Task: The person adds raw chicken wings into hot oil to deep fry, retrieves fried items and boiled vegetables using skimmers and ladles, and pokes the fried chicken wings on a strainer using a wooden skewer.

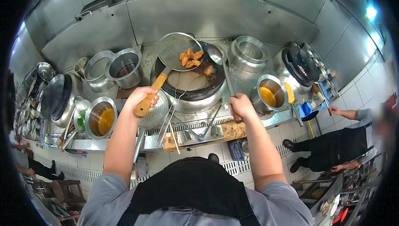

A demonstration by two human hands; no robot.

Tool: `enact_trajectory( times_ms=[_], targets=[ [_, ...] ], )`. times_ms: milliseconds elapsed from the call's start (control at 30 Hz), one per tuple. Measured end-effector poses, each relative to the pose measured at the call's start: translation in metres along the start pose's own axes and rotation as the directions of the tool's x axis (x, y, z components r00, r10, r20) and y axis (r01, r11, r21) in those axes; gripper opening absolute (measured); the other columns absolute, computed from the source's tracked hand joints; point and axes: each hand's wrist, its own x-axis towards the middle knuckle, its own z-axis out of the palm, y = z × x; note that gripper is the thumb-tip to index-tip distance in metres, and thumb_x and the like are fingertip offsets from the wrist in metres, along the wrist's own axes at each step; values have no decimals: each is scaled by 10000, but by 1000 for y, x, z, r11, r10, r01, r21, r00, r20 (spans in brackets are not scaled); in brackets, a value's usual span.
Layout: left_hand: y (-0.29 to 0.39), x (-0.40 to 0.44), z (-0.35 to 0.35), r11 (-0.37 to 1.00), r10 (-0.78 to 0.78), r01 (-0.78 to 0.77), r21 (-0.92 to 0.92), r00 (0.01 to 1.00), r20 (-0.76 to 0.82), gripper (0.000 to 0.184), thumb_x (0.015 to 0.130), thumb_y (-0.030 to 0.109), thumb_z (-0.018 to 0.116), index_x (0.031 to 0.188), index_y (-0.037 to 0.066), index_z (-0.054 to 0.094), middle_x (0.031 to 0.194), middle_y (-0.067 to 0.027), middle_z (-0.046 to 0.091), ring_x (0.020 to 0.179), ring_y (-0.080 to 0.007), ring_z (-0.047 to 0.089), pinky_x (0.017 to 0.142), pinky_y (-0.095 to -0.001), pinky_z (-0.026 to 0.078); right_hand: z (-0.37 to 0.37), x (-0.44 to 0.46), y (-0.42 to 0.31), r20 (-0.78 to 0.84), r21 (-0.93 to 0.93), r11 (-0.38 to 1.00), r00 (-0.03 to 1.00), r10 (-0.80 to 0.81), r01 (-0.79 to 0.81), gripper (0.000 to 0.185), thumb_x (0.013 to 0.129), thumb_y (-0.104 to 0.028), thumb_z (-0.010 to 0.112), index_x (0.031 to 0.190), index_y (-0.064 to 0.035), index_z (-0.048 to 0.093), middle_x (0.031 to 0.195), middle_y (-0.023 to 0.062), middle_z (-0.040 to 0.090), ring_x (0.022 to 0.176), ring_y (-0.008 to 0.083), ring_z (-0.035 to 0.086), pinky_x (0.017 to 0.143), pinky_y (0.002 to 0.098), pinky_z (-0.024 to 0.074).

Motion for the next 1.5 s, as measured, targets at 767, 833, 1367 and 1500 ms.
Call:
enact_trajectory(
  times_ms=[767,833,1367,1500],
  targets=[
    [-8,-45,-31,991,122,-110,74,978,-167,186,875,97,613,1033,25,546,732,-76,594,522,-163,551,464,-310,459,18,-8,-5,463,807,377,883,74,-455,228,900,-127,510,1038,54,518,686,31,523,495,122,466,410,251,380],
    [-9,-47,-29,991,120,-108,80,979,-162,186,876,100,614,1033,27,546,730,-75,594,520,-162,550,463,-309,458,18,-12,-2,448,753,493,888,104,-437,287,911,-155,509,1107,53,531,702,18,530,495,107,477,386,242,370],
    [-8,-52,-23,986,115,-89,143,976,-187,167,876,109,605,1022,40,561,718,-63,588,512,-160,550,453,-310,452,14,-51,-2,518,796,349,855,31,-494,332,912,-123,506,1173,80,486,718,30,510,489,115,476,381,257,375],
    [-8,-59,-23,986,113,-88,143,978,-177,176,863,90,615,1021,39,557,717,-50,588,536,-148,559,469,-298,453,19,-49,-10,539,828,221,841,-55,-516,284,908,-133,524,1101,74,518,724,44,533,498,123,476,406,246,373]
  ],
)
